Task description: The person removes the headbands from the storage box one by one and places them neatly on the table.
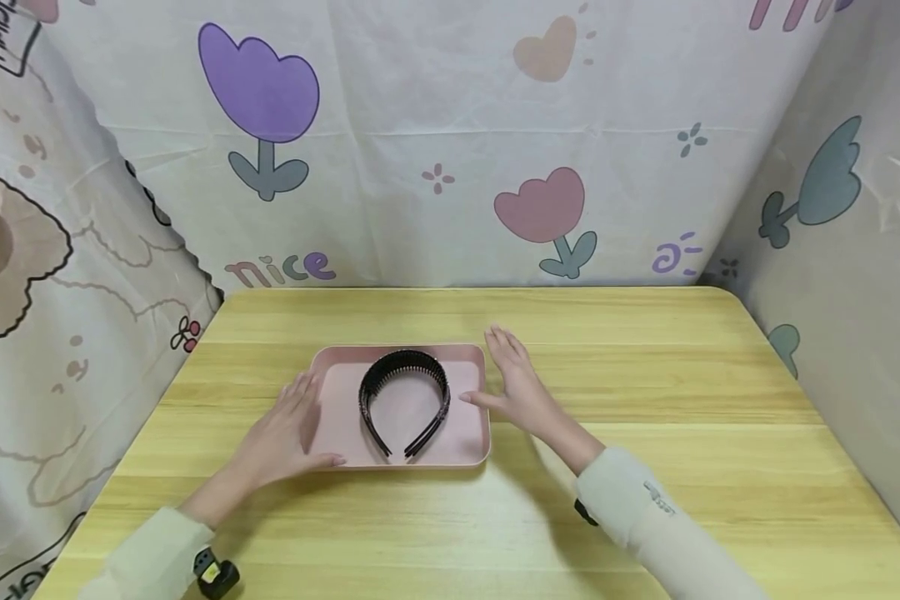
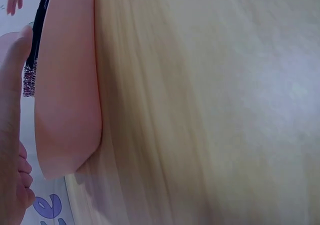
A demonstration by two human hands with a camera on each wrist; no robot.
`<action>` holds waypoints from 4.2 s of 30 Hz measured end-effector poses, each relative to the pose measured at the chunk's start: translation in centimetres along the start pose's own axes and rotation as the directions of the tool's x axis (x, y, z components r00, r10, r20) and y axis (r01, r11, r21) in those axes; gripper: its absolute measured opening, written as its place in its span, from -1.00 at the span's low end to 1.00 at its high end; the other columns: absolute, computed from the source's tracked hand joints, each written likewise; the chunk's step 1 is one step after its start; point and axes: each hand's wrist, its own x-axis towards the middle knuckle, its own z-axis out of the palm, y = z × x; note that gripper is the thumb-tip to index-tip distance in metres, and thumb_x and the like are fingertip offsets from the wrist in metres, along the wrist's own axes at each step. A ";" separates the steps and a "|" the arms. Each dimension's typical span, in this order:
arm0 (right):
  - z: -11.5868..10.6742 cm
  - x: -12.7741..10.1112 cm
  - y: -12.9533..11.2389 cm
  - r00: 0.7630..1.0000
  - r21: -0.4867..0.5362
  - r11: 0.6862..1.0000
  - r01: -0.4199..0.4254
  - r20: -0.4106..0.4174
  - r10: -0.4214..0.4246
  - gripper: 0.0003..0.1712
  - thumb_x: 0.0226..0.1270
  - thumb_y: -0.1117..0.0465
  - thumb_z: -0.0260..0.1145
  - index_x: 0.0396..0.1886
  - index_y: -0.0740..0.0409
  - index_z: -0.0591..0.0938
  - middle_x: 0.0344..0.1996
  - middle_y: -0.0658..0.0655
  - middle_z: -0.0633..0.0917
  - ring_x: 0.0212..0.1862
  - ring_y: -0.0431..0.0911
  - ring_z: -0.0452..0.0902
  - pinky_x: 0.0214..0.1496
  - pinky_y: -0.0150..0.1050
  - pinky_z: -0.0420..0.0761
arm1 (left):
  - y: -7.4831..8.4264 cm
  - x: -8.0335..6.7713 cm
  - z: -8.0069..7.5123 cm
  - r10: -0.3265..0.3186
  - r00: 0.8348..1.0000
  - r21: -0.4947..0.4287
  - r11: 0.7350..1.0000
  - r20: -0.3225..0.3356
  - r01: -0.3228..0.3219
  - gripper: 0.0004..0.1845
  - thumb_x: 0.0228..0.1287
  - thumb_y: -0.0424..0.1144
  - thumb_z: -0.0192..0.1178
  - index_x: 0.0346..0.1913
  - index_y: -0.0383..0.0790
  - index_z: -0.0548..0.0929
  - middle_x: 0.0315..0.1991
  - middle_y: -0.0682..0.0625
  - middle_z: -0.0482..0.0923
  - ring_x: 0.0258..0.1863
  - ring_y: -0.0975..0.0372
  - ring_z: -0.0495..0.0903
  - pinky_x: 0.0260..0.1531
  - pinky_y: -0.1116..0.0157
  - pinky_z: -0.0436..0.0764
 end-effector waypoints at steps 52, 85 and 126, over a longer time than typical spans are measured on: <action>7.1 4.8 -1.8 0.989 0.036 0.999 -0.029 -0.141 0.034 -0.76 -0.02 0.45 0.38 -0.26 0.30 0.71 -0.49 0.18 0.67 -0.52 -0.13 0.44 -0.48 -0.41 0.45 | -1.5 -1.7 0.3 0.023 0.999 0.073 0.997 -0.023 -0.022 0.24 -0.21 0.49 0.16 0.26 -0.60 0.25 0.31 -0.41 0.20 0.34 -0.16 0.20 0.33 -0.05 0.24; 4.7 5.3 -1.4 0.985 0.078 0.997 -0.026 -0.170 0.039 -0.86 0.07 0.46 0.31 -0.34 0.41 0.70 -0.55 0.23 0.67 -0.52 -0.12 0.47 -0.52 -0.48 0.43 | -1.6 -1.7 0.3 0.001 1.000 0.047 0.999 -0.017 0.000 0.24 -0.24 0.44 0.23 0.27 -0.60 0.22 0.33 -0.41 0.18 0.35 -0.18 0.15 0.33 -0.07 0.22; -3.4 2.5 7.1 0.952 -0.019 0.972 -0.233 -0.207 0.225 -0.80 0.17 0.39 0.26 -0.23 0.43 0.67 -0.47 0.31 0.68 -0.53 -0.31 0.39 -0.55 -0.49 0.40 | -1.8 -1.9 0.7 -0.008 1.000 0.044 0.999 -0.020 0.009 0.25 -0.24 0.48 0.19 0.26 -0.59 0.26 0.32 -0.40 0.19 0.34 -0.16 0.19 0.32 -0.02 0.25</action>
